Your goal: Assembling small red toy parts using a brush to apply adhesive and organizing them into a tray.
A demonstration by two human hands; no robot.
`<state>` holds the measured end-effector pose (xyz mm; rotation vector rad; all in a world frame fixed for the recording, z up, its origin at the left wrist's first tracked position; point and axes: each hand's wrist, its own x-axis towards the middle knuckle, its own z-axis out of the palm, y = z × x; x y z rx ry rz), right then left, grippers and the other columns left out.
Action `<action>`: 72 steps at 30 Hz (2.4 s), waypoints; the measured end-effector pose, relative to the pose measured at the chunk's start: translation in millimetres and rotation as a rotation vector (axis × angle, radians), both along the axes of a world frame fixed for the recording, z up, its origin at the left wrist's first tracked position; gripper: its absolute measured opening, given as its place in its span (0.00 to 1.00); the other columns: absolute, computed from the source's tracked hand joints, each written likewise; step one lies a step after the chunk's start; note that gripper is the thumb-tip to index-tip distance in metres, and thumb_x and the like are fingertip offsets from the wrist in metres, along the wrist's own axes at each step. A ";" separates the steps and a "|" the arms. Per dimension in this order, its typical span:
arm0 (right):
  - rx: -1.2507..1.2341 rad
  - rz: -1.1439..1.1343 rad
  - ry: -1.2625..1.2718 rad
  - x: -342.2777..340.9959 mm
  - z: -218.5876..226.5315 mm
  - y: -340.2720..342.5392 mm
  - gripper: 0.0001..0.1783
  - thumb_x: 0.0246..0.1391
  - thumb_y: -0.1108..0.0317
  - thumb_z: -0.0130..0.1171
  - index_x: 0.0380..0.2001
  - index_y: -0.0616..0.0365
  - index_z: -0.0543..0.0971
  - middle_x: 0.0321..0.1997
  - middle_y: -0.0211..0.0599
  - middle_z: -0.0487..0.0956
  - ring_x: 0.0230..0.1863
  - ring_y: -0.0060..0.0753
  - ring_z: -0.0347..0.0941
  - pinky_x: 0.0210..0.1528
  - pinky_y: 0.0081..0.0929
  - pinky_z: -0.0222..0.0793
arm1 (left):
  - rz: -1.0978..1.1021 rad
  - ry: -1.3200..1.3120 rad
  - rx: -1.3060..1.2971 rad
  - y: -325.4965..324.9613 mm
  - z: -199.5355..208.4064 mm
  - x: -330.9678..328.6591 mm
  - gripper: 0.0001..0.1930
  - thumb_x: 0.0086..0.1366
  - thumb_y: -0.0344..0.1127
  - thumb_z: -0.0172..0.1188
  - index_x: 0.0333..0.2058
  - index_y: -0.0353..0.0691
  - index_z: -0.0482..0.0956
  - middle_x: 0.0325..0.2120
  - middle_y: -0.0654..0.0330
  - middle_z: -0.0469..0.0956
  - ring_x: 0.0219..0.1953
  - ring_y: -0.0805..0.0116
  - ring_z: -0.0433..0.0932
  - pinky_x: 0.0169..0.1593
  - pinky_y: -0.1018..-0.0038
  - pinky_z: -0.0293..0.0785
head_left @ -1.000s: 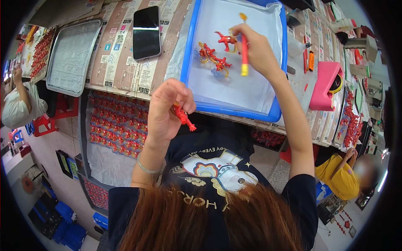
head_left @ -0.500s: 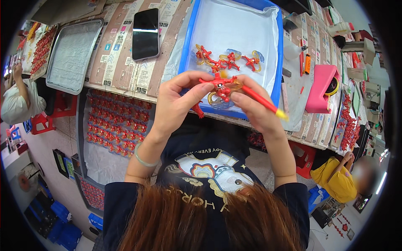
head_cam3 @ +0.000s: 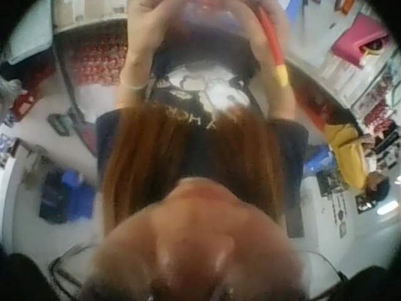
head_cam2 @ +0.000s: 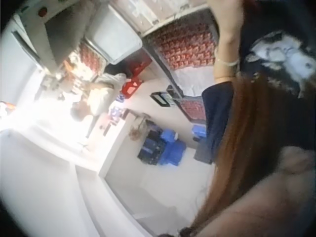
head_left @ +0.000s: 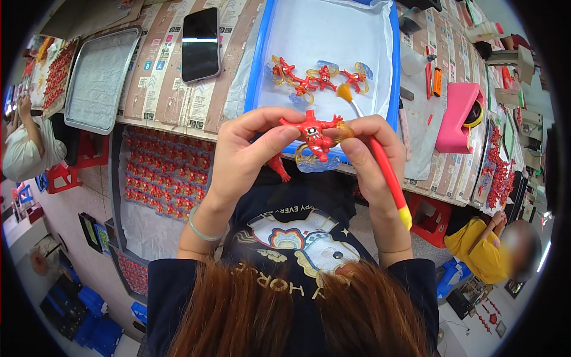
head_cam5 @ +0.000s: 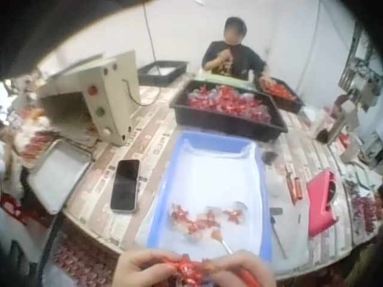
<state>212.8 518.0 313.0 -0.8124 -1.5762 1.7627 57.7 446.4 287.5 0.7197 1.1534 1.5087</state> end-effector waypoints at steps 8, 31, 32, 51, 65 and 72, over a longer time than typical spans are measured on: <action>0.269 -0.044 -0.082 -0.3 6.2 -4.5 0.06 0.42 0.76 0.53 0.27 0.65 0.71 0.26 0.35 0.72 0.27 0.20 0.68 0.30 0.14 0.62 | -0.042 -0.181 -0.060 2.8 -3.0 6.4 0.11 0.54 0.31 0.49 0.34 0.29 0.69 0.24 0.61 0.71 0.20 0.82 0.64 0.24 0.86 0.59; 0.491 -0.124 -0.171 -9.3 -21.4 -6.8 0.21 0.35 0.79 0.57 0.37 0.61 0.65 0.34 0.40 0.69 0.34 0.31 0.66 0.35 0.22 0.63 | -0.079 0.059 0.041 0.6 -3.4 13.7 0.26 0.49 0.25 0.55 0.49 0.35 0.58 0.40 0.59 0.66 0.32 0.81 0.68 0.33 0.86 0.65; 0.854 -0.128 -0.263 -9.9 -22.3 -6.0 0.23 0.33 0.80 0.57 0.37 0.61 0.65 0.35 0.42 0.68 0.35 0.34 0.66 0.37 0.25 0.62 | -0.075 0.061 0.040 2.1 -4.3 15.7 0.26 0.49 0.25 0.55 0.49 0.35 0.58 0.40 0.59 0.66 0.32 0.81 0.68 0.33 0.86 0.65; 0.384 -0.093 -0.136 -12.6 0.4 8.4 0.06 0.43 0.72 0.54 0.25 0.63 0.71 0.21 0.30 0.70 0.20 0.14 0.63 0.21 0.08 0.56 | -0.051 0.128 0.142 2.0 -1.4 14.1 0.26 0.47 0.24 0.56 0.47 0.35 0.59 0.39 0.58 0.67 0.38 0.78 0.68 0.38 0.84 0.66; 0.597 -0.254 -0.134 -27.4 -9.8 12.8 0.11 0.39 0.73 0.57 0.11 0.61 0.68 0.09 0.27 0.65 0.10 0.14 0.57 0.12 0.13 0.49 | -0.041 0.248 0.042 -0.8 -14.3 21.1 0.24 0.45 0.25 0.58 0.44 0.37 0.62 0.25 0.66 0.69 0.17 0.87 0.61 0.21 0.89 0.59; 0.527 -0.201 -0.124 -29.3 -15.8 11.2 0.11 0.42 0.72 0.54 0.11 0.60 0.67 0.09 0.29 0.65 0.09 0.16 0.57 0.11 0.15 0.50 | -0.050 0.241 0.013 0.6 -18.9 21.2 0.24 0.44 0.25 0.58 0.44 0.37 0.63 0.27 0.65 0.70 0.17 0.87 0.61 0.21 0.89 0.59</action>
